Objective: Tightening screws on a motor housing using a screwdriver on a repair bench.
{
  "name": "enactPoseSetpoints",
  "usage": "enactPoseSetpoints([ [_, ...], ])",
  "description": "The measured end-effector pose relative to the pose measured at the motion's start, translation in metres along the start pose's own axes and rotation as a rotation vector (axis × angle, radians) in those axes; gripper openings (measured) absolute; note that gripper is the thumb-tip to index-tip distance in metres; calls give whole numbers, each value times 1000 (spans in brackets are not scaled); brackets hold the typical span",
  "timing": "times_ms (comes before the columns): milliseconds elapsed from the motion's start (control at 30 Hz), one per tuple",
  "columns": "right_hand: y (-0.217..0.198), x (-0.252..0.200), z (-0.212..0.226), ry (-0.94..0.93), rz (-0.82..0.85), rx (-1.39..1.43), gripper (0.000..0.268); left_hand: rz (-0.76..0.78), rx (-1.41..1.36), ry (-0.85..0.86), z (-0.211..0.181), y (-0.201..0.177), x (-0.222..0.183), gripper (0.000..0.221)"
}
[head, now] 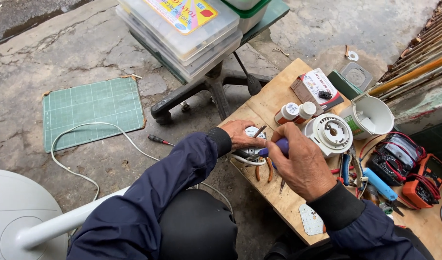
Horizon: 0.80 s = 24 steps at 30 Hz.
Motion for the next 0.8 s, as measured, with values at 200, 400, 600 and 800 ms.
enactPoseSetpoints([
  [200, -10, 14, -5, 148, 68, 36, 23, 34, 29, 11, -4, 0, 0, 86],
  [400, -8, 5, -10, 178, 25, 37, 23, 52, 46, -13, -9, 0, -5, 88],
  [600, -13, 13, -8, 221, 55, 64, 24, 44, 27, -9, -6, 0, -5, 89],
  [800, -16, 14, -10, 165, 59, 86, 23, 31, 38, -21, -4, 0, 0, 88],
])
Point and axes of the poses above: each hand's wrist, its own x-axis towards the middle knuckle, its own y-axis out of the palm, z = x × y, the point moved 5 cm from there along x, towards the middle knuckle, and after that the axes turned 14 degrees about z, right-handed, at the moved point
